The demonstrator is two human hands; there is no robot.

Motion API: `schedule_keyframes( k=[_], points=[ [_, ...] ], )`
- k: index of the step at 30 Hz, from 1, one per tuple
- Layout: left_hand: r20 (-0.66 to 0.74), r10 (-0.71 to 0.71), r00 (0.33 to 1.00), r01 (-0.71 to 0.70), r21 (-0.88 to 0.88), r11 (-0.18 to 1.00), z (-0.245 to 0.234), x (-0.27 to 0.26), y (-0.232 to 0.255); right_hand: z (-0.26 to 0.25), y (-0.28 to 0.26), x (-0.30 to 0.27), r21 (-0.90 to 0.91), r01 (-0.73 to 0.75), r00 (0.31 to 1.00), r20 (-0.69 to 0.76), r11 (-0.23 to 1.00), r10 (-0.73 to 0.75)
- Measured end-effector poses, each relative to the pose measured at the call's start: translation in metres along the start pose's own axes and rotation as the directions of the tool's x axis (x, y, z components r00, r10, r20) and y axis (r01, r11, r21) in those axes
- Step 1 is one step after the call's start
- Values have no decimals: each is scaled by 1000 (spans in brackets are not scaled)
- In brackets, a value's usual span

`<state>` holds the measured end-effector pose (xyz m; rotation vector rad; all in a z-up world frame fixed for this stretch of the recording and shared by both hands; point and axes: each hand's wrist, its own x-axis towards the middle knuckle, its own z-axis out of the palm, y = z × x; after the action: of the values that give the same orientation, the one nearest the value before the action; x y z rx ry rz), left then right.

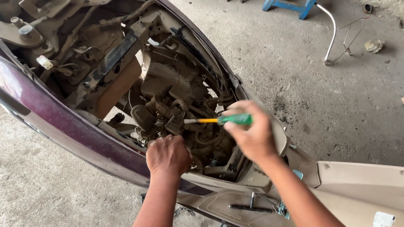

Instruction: The recorder is repairing the internal components of a scooter, including disconnecting wires and using tools to adjust the engine assembly.

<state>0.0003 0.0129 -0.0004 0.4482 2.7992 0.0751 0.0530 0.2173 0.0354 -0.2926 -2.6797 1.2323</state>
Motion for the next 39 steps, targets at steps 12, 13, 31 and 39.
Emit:
schedule_keyframes(
  k=[12,13,31,39],
  points=[
    [122,-10,992,4,51,999,-7,-1,4,-120,90,-76,257,185,789,-614,948,13],
    [86,-7,996,3,54,999,-5,0,2,-116,106,-85,74,17,793,-608,997,31],
    [-15,-20,1000,21,50,999,-7,-5,3,5,218,-216,-473,-538,826,-130,698,549],
    [70,-37,997,31,86,996,-15,-5,6,-23,126,-129,-244,-298,768,-635,923,80]
  ],
)
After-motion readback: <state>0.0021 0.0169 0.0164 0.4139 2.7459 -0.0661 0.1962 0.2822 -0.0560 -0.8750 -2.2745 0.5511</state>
